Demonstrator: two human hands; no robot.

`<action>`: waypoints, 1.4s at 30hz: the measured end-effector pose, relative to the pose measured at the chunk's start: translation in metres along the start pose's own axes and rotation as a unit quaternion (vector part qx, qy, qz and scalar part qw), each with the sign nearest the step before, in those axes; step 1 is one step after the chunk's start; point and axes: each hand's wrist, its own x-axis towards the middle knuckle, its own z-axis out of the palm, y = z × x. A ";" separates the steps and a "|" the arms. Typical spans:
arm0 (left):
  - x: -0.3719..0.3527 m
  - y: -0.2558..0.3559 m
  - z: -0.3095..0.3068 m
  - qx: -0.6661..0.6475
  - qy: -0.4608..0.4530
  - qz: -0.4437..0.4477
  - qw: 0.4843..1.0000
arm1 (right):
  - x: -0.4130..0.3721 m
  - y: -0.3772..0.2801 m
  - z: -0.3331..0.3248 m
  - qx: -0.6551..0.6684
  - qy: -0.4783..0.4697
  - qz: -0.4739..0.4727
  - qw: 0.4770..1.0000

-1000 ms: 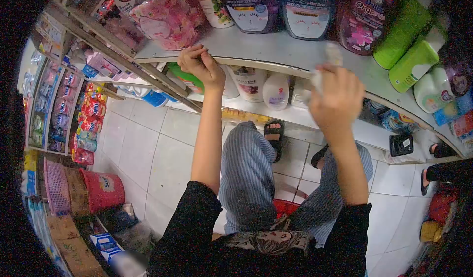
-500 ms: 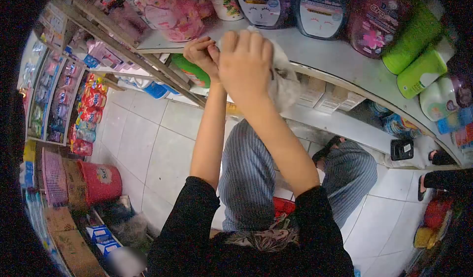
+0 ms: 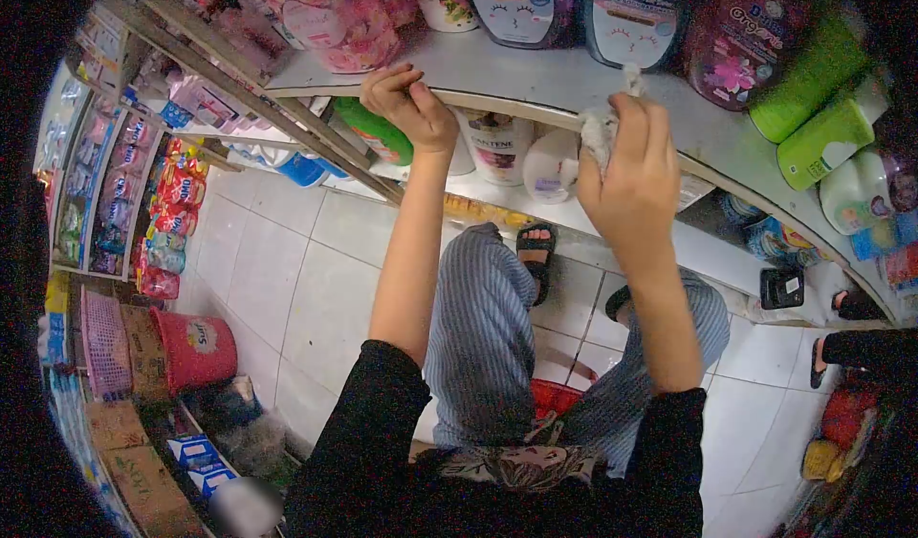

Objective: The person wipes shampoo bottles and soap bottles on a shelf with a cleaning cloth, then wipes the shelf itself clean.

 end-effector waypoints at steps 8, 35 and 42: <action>-0.003 -0.005 0.003 0.016 0.011 -0.009 1.000 | 0.033 -0.085 0.071 0.078 0.039 0.025 0.996; 0.001 -0.002 -0.007 -0.013 -0.052 -0.016 0.998 | 0.034 -0.032 0.033 -0.022 0.133 0.127 0.983; -0.003 -0.005 -0.007 -0.016 -0.045 -0.025 0.999 | 0.048 -0.068 0.061 0.109 0.086 0.092 0.986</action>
